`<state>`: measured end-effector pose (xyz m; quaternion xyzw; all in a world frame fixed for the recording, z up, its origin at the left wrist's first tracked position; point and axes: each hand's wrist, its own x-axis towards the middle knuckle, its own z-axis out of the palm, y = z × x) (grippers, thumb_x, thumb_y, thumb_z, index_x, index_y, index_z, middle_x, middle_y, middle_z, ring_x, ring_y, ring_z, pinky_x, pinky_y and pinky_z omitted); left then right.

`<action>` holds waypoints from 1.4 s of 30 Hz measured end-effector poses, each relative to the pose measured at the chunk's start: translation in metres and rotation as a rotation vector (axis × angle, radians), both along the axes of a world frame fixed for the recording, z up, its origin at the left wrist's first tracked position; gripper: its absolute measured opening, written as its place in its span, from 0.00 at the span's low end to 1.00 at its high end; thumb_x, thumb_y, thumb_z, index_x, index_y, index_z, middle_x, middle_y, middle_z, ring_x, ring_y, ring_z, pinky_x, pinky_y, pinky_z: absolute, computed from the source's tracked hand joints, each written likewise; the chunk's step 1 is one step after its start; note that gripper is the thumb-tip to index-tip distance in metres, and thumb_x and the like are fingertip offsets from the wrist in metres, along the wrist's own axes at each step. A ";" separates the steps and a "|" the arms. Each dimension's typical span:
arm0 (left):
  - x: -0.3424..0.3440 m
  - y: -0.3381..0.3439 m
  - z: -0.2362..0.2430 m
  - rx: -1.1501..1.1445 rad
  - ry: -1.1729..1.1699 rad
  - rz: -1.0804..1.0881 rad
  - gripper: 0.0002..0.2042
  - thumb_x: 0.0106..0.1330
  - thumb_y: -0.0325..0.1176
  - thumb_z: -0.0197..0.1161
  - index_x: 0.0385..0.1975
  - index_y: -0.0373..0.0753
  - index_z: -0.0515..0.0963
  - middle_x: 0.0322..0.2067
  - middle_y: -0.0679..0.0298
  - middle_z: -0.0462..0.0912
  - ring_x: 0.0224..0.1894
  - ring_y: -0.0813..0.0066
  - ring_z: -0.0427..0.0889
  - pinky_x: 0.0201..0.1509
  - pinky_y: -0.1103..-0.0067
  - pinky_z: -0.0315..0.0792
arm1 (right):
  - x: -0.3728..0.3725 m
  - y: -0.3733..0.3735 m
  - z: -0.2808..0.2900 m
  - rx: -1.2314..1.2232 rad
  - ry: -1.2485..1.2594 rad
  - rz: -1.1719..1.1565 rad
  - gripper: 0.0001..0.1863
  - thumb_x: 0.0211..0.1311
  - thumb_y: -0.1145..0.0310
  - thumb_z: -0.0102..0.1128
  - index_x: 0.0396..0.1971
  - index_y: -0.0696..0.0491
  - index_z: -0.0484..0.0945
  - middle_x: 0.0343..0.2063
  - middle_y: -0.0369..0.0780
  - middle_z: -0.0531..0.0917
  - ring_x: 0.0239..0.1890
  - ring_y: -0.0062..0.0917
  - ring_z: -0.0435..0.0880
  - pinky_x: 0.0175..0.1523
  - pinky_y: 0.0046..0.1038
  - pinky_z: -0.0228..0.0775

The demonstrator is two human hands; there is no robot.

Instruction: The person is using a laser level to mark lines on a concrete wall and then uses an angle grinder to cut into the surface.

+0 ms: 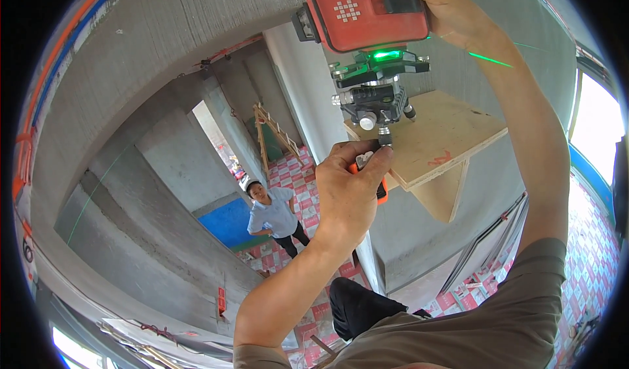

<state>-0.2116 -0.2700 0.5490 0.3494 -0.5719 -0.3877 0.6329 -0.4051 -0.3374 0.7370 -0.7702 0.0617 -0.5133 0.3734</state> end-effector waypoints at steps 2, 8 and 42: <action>0.001 0.000 -0.001 -0.017 -0.013 0.013 0.13 0.63 0.30 0.67 0.41 0.27 0.80 0.30 0.62 0.82 0.27 0.83 0.78 0.32 0.83 0.75 | 0.002 0.000 -0.002 -0.010 -0.015 -0.015 0.20 0.69 0.63 0.58 0.53 0.60 0.73 0.44 0.39 0.82 0.41 0.21 0.82 0.48 0.26 0.78; 0.000 0.008 -0.001 0.056 0.115 -0.114 0.15 0.63 0.30 0.68 0.47 0.28 0.79 0.36 0.67 0.78 0.31 0.85 0.75 0.32 0.85 0.70 | 0.001 0.002 -0.003 0.003 -0.018 -0.057 0.20 0.70 0.61 0.57 0.53 0.60 0.73 0.43 0.37 0.82 0.41 0.19 0.82 0.48 0.25 0.77; 0.047 0.016 -0.047 0.178 0.278 -0.096 0.11 0.62 0.29 0.68 0.42 0.32 0.81 0.30 0.67 0.80 0.30 0.82 0.78 0.31 0.81 0.75 | -0.016 -0.040 -0.004 -0.031 0.032 0.659 0.21 0.74 0.55 0.49 0.54 0.56 0.73 0.48 0.39 0.82 0.48 0.22 0.82 0.54 0.25 0.75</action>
